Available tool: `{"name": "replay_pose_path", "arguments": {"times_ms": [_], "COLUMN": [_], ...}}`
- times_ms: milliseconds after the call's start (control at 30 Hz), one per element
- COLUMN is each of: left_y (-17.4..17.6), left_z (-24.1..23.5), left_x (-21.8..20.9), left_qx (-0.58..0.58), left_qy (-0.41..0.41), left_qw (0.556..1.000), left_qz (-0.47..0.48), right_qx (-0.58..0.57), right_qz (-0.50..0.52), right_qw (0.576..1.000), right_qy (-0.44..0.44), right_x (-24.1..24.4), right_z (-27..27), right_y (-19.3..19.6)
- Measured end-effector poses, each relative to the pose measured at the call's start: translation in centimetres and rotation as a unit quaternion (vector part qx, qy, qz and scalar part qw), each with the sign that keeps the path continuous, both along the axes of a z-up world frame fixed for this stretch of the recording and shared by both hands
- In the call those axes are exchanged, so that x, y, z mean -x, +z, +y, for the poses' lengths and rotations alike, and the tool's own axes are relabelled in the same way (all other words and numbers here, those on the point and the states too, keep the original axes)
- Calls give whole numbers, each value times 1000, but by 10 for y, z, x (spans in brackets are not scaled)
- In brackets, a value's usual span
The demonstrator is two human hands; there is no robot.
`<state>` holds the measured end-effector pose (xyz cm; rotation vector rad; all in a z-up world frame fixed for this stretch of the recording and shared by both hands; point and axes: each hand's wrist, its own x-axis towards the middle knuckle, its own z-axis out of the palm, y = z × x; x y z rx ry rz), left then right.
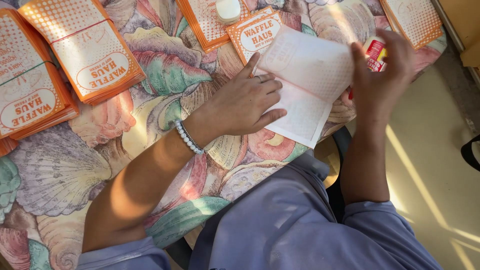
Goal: Applying glue to paper templates and folding them to assemble bags
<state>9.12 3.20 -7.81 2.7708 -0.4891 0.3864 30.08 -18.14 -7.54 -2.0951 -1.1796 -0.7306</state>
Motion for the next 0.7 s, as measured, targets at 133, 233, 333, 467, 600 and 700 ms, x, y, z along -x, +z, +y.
{"name": "replay_pose_path", "arguments": {"times_ms": [133, 233, 333, 467, 600, 700], "left_y": [-9, -21, -24, -11, -10, -13], "left_z": [-17, -20, -11, 11, 26, 17], "left_x": [-14, -19, -21, -24, -27, -30], "left_qx": [-53, -114, -49, -56, 11, -22], "left_qy": [58, 109, 38, 5, 16, 31], "left_qw": [996, 987, 995, 988, 993, 998], "left_qz": [-43, 6, 76, 143, 117, 50], "right_qx": [98, 63, 18, 65, -148, -401], "right_qz": [196, 348, 463, 558, 646, 677], "right_qw": [958, 923, 882, 825, 749, 615], "right_qy": [-183, -150, -82, -54, 10, 45], "right_x": [-43, -57, -66, -56, -56, -35], "right_z": [-55, -57, -52, -41, -61, -57], "right_y": [-35, -36, -25, 9, 1, 11]}}
